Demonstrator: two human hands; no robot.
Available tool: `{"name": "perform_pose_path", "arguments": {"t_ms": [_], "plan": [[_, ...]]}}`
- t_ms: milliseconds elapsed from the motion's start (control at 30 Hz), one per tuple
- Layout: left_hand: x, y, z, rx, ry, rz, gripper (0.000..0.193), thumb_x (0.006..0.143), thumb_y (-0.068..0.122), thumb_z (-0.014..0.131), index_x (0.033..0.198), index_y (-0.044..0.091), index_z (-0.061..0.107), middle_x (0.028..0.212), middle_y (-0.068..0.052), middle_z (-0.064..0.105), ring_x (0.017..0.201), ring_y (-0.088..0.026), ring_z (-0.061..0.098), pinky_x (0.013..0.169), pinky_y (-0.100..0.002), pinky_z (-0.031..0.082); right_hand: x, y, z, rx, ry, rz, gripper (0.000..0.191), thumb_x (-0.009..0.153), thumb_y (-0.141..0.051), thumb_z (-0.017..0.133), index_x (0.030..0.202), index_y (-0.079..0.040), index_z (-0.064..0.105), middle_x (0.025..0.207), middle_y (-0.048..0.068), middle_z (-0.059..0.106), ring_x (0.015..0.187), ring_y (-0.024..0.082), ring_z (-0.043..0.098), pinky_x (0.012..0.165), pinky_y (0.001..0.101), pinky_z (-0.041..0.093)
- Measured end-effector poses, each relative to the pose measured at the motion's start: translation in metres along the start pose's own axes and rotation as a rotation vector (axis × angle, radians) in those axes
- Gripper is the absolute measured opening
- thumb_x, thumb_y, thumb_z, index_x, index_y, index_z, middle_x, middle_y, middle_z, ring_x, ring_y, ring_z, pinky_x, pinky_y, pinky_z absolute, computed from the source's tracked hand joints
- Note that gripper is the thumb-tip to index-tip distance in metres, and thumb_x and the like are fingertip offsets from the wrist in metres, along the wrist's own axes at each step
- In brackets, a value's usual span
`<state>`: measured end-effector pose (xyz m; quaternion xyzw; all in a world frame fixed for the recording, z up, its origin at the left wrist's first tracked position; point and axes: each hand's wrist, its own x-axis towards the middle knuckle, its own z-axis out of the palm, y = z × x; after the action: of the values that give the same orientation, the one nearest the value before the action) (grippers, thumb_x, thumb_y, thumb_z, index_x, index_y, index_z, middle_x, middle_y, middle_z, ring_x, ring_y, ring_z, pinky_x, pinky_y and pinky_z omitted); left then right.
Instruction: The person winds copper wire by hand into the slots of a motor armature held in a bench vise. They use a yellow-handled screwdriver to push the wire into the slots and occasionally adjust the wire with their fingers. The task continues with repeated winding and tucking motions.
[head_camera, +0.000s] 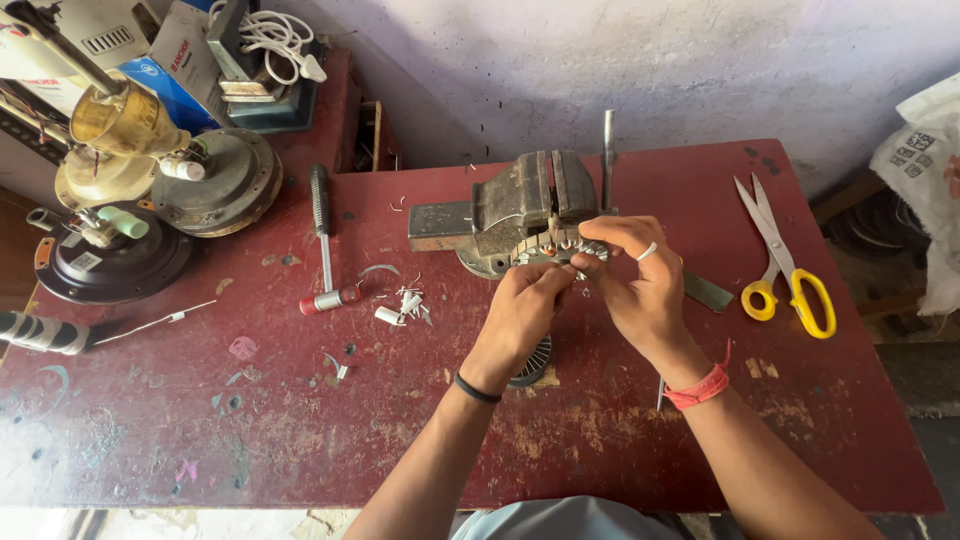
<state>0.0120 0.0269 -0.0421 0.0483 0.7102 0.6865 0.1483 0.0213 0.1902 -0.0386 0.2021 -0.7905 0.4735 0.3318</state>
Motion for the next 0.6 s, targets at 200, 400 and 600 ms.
{"name": "perform_pose_path", "arguments": {"t_ms": [200, 400, 600], "plan": [[0.013, -0.01, -0.004, -0.041, -0.06, -0.028, 0.03, 0.096, 0.02, 0.057, 0.07, 0.006, 0.059, 0.063, 0.006, 0.047, 0.056, -0.005, 0.039, 0.05, -0.027, 0.032, 0.006, 0.002, -0.004, -0.037, -0.075, -0.118, 0.035, 0.085, 0.005, 0.077, 0.117, -0.008, 0.073, 0.126, 0.005, 0.072, 0.113, 0.024, 0.063, 0.096, 0.0347, 0.055], [0.02, -0.013, -0.003, -0.042, -0.105, 0.024, 0.032, 0.096, 0.019, 0.056, 0.068, 0.004, 0.06, 0.062, 0.007, 0.047, 0.058, -0.004, 0.038, 0.051, -0.027, 0.032, 0.014, 0.006, -0.006, -0.014, -0.129, -0.063, 0.034, 0.089, -0.002, 0.078, 0.122, -0.009, 0.074, 0.123, 0.003, 0.075, 0.113, 0.021, 0.065, 0.097, 0.0338, 0.056], [0.015, -0.007, -0.004, 0.057, -0.102, 0.054, 0.033, 0.095, 0.021, 0.056, 0.067, 0.003, 0.058, 0.061, 0.006, 0.047, 0.058, -0.005, 0.039, 0.051, -0.029, 0.034, 0.015, 0.012, -0.006, 0.017, -0.16, -0.045, 0.032, 0.092, -0.012, 0.077, 0.124, -0.008, 0.073, 0.123, 0.005, 0.075, 0.116, 0.021, 0.066, 0.102, 0.0347, 0.054]]}}
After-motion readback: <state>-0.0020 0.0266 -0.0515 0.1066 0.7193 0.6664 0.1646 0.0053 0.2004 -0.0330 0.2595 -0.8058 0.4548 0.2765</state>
